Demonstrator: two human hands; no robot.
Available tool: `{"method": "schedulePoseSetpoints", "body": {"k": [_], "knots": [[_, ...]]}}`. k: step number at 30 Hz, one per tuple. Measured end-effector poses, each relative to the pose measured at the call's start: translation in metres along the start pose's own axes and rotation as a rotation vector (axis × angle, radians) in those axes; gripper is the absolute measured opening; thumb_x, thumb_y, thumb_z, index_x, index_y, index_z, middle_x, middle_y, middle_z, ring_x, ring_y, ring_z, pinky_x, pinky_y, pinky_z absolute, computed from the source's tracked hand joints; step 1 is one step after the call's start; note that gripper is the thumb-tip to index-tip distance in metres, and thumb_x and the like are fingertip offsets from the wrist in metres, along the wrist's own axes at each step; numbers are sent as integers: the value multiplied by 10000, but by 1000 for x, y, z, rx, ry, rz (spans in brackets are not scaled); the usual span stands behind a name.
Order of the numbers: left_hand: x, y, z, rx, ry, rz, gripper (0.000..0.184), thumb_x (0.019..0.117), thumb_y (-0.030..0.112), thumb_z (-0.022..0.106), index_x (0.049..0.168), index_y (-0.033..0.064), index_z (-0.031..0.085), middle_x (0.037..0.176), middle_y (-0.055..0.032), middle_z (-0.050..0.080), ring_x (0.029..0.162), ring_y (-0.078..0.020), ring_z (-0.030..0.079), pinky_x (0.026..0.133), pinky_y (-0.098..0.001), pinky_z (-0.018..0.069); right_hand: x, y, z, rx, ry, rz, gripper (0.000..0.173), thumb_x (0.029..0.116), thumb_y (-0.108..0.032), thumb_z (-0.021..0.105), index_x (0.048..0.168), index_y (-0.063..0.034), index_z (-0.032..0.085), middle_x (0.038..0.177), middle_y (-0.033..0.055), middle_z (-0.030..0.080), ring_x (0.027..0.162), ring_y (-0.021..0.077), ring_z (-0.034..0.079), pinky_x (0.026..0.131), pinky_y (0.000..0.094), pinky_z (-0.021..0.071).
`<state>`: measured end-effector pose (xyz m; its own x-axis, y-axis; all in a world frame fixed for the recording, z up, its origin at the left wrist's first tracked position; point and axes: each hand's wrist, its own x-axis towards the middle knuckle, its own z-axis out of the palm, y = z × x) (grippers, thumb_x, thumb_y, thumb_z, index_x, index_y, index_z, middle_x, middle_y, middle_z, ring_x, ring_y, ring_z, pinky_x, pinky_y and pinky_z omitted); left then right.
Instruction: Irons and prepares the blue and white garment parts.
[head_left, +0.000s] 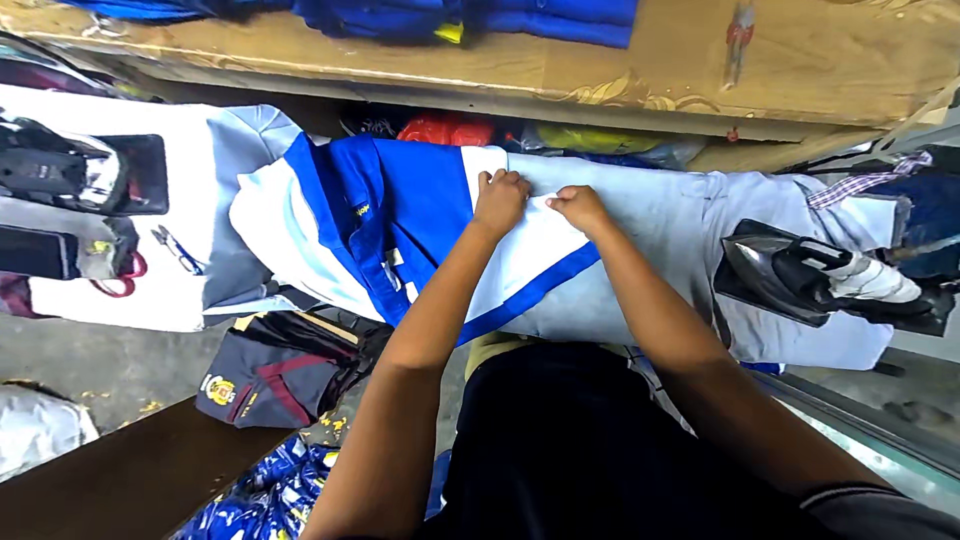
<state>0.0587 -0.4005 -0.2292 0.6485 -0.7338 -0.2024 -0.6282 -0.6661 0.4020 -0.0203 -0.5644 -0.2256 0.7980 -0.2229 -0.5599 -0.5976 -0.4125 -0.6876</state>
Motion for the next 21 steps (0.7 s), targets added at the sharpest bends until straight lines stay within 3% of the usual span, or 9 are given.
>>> {"method": "schedulePoseSetpoints", "body": {"k": [3, 9, 14, 17, 21], "knots": [[-3, -2, -6, 76, -46, -33, 278, 1030, 179, 586, 1161, -31, 713, 1210, -257, 666, 1203, -455, 586, 1012, -670, 360, 3, 1, 5, -9, 87, -55, 302, 1040, -206, 615, 1137, 70, 694, 1107, 253, 696, 1061, 370, 658, 960, 572, 486], [-4, 3, -9, 104, -67, -115, 284, 1013, 186, 631, 1177, -36, 698, 1209, -256, 666, 1209, -449, 585, 1024, -662, 356, -3, -16, 13, -177, 109, 59, 318, 1068, -262, 566, 1206, 8, 664, 1096, 234, 703, 1044, 405, 677, 887, 619, 503], [-3, 5, -9, 69, -40, -187, 302, 984, 189, 669, 1186, -33, 693, 1222, -250, 669, 1224, -448, 580, 1029, -664, 356, 1, -23, 10, -247, 101, 111, 351, 1054, -325, 588, 1173, -3, 661, 1121, 233, 703, 1087, 412, 677, 882, 625, 512], [-4, 10, -7, 23, 22, -110, 296, 953, 127, 678, 1206, -28, 688, 1232, -271, 644, 1226, -476, 563, 1018, -683, 363, 5, -22, 9, -239, 105, 109, 388, 1043, -347, 597, 1165, 15, 665, 1131, 255, 696, 1095, 436, 669, 885, 650, 503], [-5, 14, 15, -7, 192, 72, 202, 994, 67, 574, 1081, -18, 736, 1111, -229, 695, 1115, -434, 635, 956, -617, 434, 10, -26, 8, -268, 64, 134, 362, 1051, -308, 579, 1194, 17, 649, 1162, 255, 686, 1130, 427, 657, 904, 636, 498]]}}
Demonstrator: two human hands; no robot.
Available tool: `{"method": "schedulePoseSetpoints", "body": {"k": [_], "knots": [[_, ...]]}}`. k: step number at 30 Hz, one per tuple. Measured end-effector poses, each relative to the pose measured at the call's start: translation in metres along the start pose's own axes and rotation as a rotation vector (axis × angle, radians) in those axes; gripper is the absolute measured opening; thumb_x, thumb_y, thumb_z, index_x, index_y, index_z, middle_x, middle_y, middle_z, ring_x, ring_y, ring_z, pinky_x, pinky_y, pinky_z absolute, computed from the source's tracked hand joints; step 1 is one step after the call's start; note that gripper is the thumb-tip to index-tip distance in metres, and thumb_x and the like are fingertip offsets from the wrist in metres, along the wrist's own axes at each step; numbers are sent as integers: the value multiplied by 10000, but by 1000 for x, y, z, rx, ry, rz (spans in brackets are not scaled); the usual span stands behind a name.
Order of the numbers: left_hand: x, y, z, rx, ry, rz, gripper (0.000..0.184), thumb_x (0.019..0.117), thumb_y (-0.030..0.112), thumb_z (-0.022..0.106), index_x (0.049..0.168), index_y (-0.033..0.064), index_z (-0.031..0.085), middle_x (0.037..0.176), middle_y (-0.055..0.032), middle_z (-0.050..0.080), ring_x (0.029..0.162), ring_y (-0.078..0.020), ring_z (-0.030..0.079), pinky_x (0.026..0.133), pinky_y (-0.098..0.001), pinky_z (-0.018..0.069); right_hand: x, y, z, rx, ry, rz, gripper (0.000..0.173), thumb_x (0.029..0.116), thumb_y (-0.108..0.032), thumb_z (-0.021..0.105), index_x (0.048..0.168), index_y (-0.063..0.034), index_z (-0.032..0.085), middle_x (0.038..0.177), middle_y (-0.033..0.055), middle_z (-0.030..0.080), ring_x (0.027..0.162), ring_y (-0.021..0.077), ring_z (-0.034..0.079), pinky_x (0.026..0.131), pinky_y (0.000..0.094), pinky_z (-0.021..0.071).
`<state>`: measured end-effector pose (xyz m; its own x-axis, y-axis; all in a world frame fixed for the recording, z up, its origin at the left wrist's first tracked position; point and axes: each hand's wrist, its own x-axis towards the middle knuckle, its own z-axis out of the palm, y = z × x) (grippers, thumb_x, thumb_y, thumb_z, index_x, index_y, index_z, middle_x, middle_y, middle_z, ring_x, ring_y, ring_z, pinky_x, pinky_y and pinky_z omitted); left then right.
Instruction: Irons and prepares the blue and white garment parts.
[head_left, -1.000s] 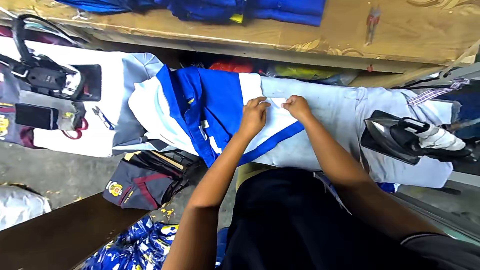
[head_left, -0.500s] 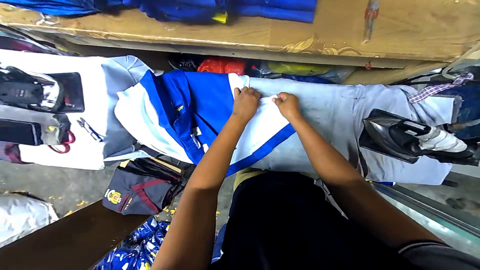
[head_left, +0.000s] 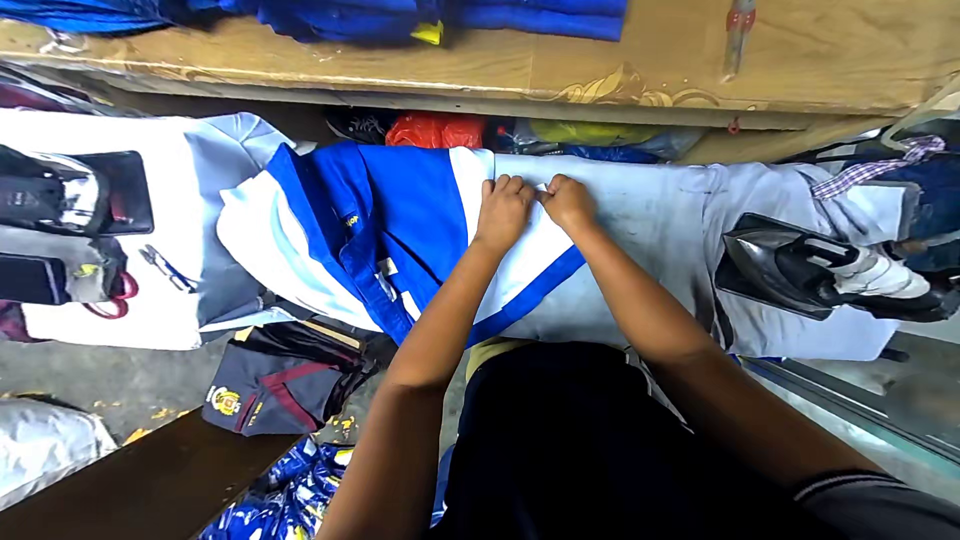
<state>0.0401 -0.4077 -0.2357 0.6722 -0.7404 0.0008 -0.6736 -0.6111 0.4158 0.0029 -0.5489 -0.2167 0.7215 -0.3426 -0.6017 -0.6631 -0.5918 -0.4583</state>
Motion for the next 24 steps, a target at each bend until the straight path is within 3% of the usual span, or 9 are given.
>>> {"method": "schedulePoseSetpoints", "body": {"k": [3, 8, 13, 17, 21, 24], "knots": [[1, 1, 13, -10, -7, -30, 246, 1012, 37, 530, 1124, 7, 747, 1134, -206, 711, 1110, -409, 649, 956, -596, 442, 0, 7, -3, 38, -8, -48, 351, 1061, -287, 568, 1179, 35, 638, 1133, 251, 682, 1104, 412, 657, 914, 610, 498], [-4, 3, 20, 29, 30, -67, 266, 982, 22, 558, 1162, 44, 752, 1163, -179, 716, 1113, -396, 653, 966, -599, 437, -34, 37, -12, -21, 9, -75, 515, 1087, -445, 485, 1248, 26, 616, 1119, 267, 691, 1092, 450, 665, 909, 659, 490], [-7, 8, 33, 104, 135, -66, 252, 977, 52, 570, 1140, 73, 761, 1125, -146, 728, 1072, -374, 663, 952, -591, 436, -58, 65, -3, -26, 84, -33, 464, 1058, -395, 576, 1253, 24, 625, 1246, 271, 626, 1129, 442, 633, 924, 620, 498], [-12, 6, 45, 151, 238, -53, 250, 996, 123, 571, 1154, 99, 764, 1133, -125, 729, 1061, -358, 664, 971, -589, 421, -63, 76, 5, -99, 116, 0, 437, 1096, -370, 492, 1193, 24, 653, 1154, 260, 693, 1133, 433, 658, 975, 629, 461], [-23, -1, 62, 206, 267, -16, 365, 1058, 298, 491, 1295, 126, 709, 1243, -123, 696, 1140, -356, 638, 1030, -595, 385, -65, 103, 33, -90, 386, -204, 340, 1068, -244, 542, 1161, 54, 676, 1014, 247, 735, 1003, 433, 704, 967, 634, 457], [-26, -2, 63, 189, 253, -6, 423, 1062, 370, 476, 1312, 110, 697, 1271, -142, 684, 1156, -375, 632, 1047, -613, 377, -53, 126, 51, -169, 598, -357, 297, 1037, -203, 584, 1137, 49, 707, 976, 239, 744, 930, 446, 711, 885, 637, 486]]}}
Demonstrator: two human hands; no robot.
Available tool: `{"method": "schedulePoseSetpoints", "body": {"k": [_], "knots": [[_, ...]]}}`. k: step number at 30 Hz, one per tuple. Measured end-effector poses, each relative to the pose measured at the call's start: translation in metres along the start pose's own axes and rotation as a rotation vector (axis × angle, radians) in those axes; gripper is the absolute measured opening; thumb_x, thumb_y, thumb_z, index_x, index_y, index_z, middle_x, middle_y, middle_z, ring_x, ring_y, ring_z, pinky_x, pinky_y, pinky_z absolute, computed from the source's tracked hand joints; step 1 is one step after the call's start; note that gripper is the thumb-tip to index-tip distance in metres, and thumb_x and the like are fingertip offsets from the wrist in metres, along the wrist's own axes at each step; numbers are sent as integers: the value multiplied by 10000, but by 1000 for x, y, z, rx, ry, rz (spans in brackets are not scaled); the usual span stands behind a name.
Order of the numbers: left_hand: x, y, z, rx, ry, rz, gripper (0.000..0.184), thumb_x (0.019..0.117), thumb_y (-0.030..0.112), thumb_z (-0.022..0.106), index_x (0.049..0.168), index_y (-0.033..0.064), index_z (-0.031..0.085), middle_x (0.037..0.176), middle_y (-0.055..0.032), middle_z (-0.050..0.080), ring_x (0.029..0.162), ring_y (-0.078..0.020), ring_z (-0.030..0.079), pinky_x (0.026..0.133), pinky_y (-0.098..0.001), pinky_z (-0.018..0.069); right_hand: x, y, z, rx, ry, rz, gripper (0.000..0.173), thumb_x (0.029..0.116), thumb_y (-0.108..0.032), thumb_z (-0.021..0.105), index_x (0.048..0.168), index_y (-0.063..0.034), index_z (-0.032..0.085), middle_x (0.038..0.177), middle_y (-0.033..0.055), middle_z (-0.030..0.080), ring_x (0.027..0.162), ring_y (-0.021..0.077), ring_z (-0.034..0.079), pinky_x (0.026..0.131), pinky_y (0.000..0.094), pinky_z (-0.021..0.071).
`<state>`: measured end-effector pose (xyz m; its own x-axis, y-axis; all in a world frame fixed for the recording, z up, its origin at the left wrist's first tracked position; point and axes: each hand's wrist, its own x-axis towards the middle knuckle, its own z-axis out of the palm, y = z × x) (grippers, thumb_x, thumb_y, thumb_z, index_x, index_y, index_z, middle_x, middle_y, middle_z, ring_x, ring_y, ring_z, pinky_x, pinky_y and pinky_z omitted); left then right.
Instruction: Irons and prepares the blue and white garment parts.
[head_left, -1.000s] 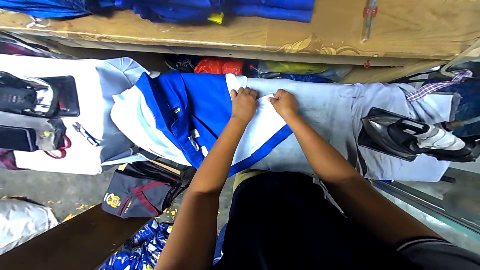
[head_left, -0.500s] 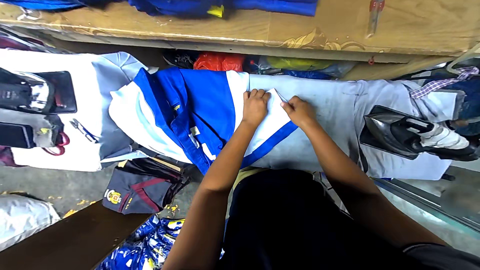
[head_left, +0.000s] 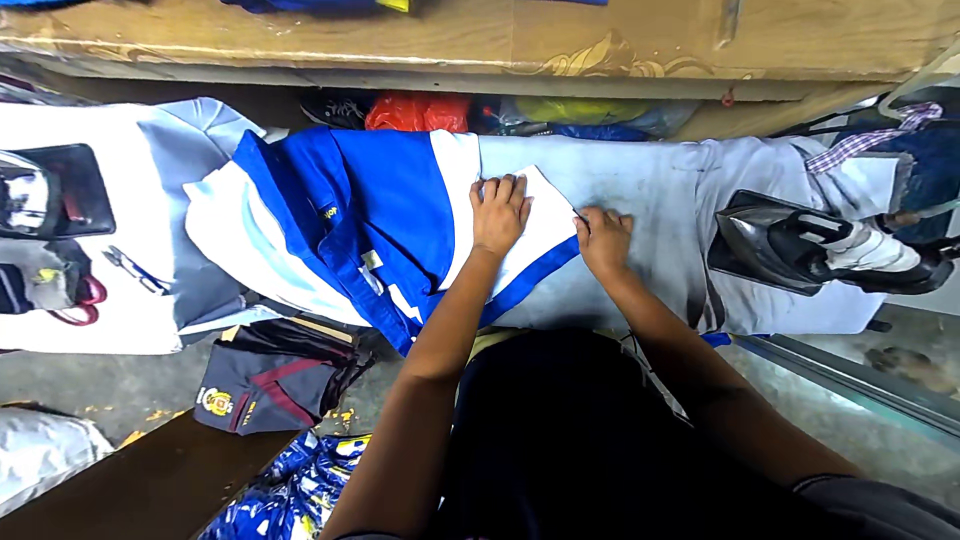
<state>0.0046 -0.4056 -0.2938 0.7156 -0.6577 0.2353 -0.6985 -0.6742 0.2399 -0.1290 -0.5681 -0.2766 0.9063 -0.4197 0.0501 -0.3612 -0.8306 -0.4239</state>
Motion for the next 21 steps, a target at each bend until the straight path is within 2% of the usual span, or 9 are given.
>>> {"method": "schedulePoseSetpoints", "body": {"k": [2, 5, 9, 12, 15, 19, 21], "knots": [[1, 1, -1, 0, -20, 0, 497, 1054, 445, 462, 1329, 93, 681, 1293, -156, 676, 1173, -390, 626, 1056, -626, 368, 1, 7, 7, -38, 75, -49, 288, 1034, -206, 590, 1092, 44, 719, 940, 230, 742, 893, 434, 711, 845, 621, 490], [0, 4, -1, 38, -24, -4, 584, 1039, 519, 437, 1365, 85, 653, 1312, -160, 666, 1187, -392, 620, 1058, -624, 364, 3, 4, 6, -49, 61, -33, 277, 1043, -193, 575, 1075, 40, 720, 940, 229, 740, 910, 436, 705, 847, 619, 481], [-1, 8, 0, 57, -32, -13, 610, 1038, 528, 429, 1392, 71, 626, 1324, -160, 656, 1205, -387, 610, 1075, -623, 347, 8, -8, -4, -73, 14, -5, 262, 1039, -180, 567, 1085, 29, 718, 1010, 242, 725, 1012, 457, 680, 870, 637, 464], [-2, 9, 1, 55, -31, -26, 612, 1039, 529, 431, 1402, 73, 616, 1340, -154, 649, 1214, -376, 608, 1088, -623, 334, 17, -21, -3, -70, 84, -70, 243, 1016, -175, 588, 1083, 5, 737, 1006, 229, 716, 1007, 442, 668, 859, 613, 461], [0, 12, 1, 50, -25, -38, 605, 1038, 526, 440, 1399, 74, 620, 1339, -155, 649, 1215, -384, 606, 1089, -629, 333, 26, -20, 9, -50, 40, -46, 240, 1032, -137, 554, 1103, 12, 728, 1036, 236, 715, 1058, 443, 662, 893, 623, 454], [-2, 13, 2, 56, -24, -48, 603, 1032, 526, 451, 1400, 79, 620, 1339, -154, 649, 1210, -384, 610, 1084, -629, 339, 21, -16, 18, -55, 114, -44, 219, 1023, -85, 532, 1060, 10, 726, 982, 225, 708, 998, 426, 670, 870, 591, 459], [-2, 13, 3, 54, -14, -45, 599, 1038, 523, 441, 1403, 82, 618, 1336, -148, 650, 1211, -375, 609, 1082, -622, 340, 23, -21, 14, -61, 88, -24, 221, 1019, -75, 528, 1074, 10, 724, 1010, 230, 704, 1029, 435, 659, 887, 601, 451]]}}
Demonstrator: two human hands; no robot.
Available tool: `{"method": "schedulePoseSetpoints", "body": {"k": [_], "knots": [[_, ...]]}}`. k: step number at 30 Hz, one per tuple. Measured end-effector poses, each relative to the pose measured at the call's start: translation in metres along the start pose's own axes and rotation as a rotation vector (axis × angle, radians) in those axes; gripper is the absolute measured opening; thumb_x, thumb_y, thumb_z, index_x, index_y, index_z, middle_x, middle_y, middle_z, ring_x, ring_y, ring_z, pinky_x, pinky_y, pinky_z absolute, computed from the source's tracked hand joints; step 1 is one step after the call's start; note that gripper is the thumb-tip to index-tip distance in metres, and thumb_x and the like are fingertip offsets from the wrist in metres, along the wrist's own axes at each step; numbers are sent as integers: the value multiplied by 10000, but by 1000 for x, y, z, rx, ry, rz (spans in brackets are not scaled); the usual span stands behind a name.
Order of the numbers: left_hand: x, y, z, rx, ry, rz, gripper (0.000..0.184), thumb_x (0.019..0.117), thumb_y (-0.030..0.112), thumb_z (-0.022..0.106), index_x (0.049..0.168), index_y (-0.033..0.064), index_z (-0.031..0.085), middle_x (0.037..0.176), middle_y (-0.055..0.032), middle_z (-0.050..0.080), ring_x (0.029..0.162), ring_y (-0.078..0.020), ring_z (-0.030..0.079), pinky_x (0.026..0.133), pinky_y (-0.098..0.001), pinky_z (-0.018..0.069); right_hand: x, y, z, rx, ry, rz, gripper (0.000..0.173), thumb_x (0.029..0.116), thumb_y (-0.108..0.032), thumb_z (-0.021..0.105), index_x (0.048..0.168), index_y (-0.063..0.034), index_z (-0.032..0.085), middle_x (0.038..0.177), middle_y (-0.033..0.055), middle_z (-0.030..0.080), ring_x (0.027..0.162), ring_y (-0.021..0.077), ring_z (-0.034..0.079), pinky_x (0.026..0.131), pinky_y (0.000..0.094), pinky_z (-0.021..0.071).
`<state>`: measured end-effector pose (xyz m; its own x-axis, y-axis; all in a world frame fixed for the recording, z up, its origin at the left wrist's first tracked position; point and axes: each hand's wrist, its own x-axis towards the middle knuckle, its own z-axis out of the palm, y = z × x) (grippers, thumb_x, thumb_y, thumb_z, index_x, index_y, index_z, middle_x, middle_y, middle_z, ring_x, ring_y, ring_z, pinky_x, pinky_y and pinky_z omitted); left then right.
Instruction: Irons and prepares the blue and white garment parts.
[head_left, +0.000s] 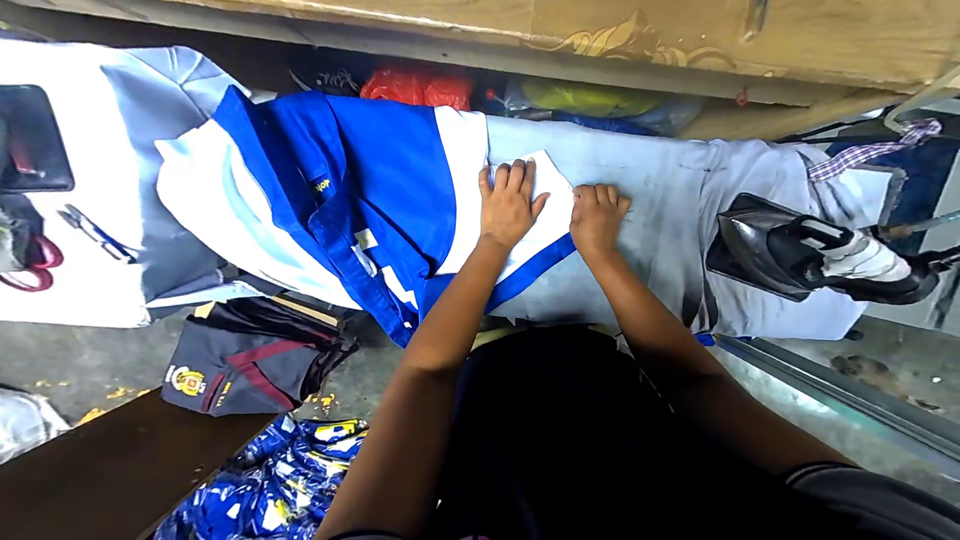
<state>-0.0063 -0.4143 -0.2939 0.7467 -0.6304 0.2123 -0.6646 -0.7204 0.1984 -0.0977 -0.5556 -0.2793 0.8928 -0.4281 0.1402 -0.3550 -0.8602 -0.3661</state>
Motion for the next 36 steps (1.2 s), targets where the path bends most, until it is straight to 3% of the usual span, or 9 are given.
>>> {"method": "schedulePoseSetpoints", "body": {"k": [5, 10, 14, 19, 24, 28, 31, 34, 36], "knots": [[0, -3, 2, -48, -20, 10, 553, 1062, 449, 397, 1408, 75, 612, 1364, -156, 636, 1248, -379, 591, 1099, -634, 322, 17, -24, 6, 138, 14, -222, 335, 978, 18, 498, 1225, -32, 719, 1323, 184, 682, 1254, 412, 614, 967, 604, 450], [-16, -24, -23, -237, 104, -169, 292, 1024, 184, 508, 1175, 49, 718, 1289, -209, 661, 1231, -414, 598, 1070, -640, 349, 23, -21, 32, 20, -139, -330, 456, 1100, -275, 388, 1475, -89, 568, 1574, 95, 505, 1474, 336, 441, 1147, 623, 312], [-51, -65, -45, -85, 47, -535, 362, 1055, 251, 441, 1261, 75, 681, 1383, -245, 576, 1313, -454, 504, 1067, -648, 329, 18, -21, 29, -40, -194, -289, 488, 1106, -297, 355, 1531, -108, 506, 1623, 79, 441, 1521, 336, 367, 1187, 656, 236], [-44, -82, -70, -122, -4, -676, 365, 1033, 260, 494, 1267, 53, 683, 1416, -260, 554, 1350, -476, 468, 1061, -672, 323, 19, -22, 27, -49, -211, -293, 490, 1104, -277, 350, 1537, -97, 492, 1627, 96, 432, 1527, 345, 353, 1190, 661, 217], [-48, -130, -104, -106, -168, -880, 369, 1019, 212, 529, 1339, 60, 634, 1453, -271, 510, 1382, -491, 428, 1040, -715, 332, 19, -22, 26, -33, -251, -285, 496, 1107, -278, 342, 1549, -93, 473, 1634, 104, 418, 1539, 344, 328, 1192, 660, 213], [-50, -120, -127, -110, -283, -806, 407, 1024, 208, 549, 1369, 0, 603, 1471, -306, 489, 1410, -497, 406, 1084, -707, 307, 25, -21, 12, 10, -348, -279, 526, 1112, -345, 343, 1554, -85, 462, 1649, 110, 392, 1551, 334, 305, 1201, 648, 201], [-58, -65, -146, -151, -234, -528, 420, 1036, 166, 510, 1392, -47, 571, 1490, -323, 475, 1414, -509, 413, 1116, -690, 314, 29, -20, 4, 8, -427, -297, 590, 1109, -421, 330, 1572, -67, 422, 1669, 126, 347, 1562, 347, 269, 1198, 650, 196], [-99, -9, -114, -280, -97, -233, 422, 1039, 156, 481, 1409, -21, 576, 1511, -266, 498, 1428, -461, 439, 1123, -665, 327, 28, -13, 8, 5, -399, -343, 631, 1105, -468, 315, 1579, -62, 408, 1671, 134, 341, 1558, 357, 276, 1188, 658, 208], [-133, 3, -72, -245, -82, -129, 460, 1072, 265, 438, 1441, 20, 560, 1535, -224, 496, 1445, -411, 444, 1131, -647, 329, 28, -7, 13, 0, -370, -376, 617, 1108, -460, 308, 1581, -76, 410, 1671, 121, 345, 1555, 352, 286, 1186, 645, 220]]}}
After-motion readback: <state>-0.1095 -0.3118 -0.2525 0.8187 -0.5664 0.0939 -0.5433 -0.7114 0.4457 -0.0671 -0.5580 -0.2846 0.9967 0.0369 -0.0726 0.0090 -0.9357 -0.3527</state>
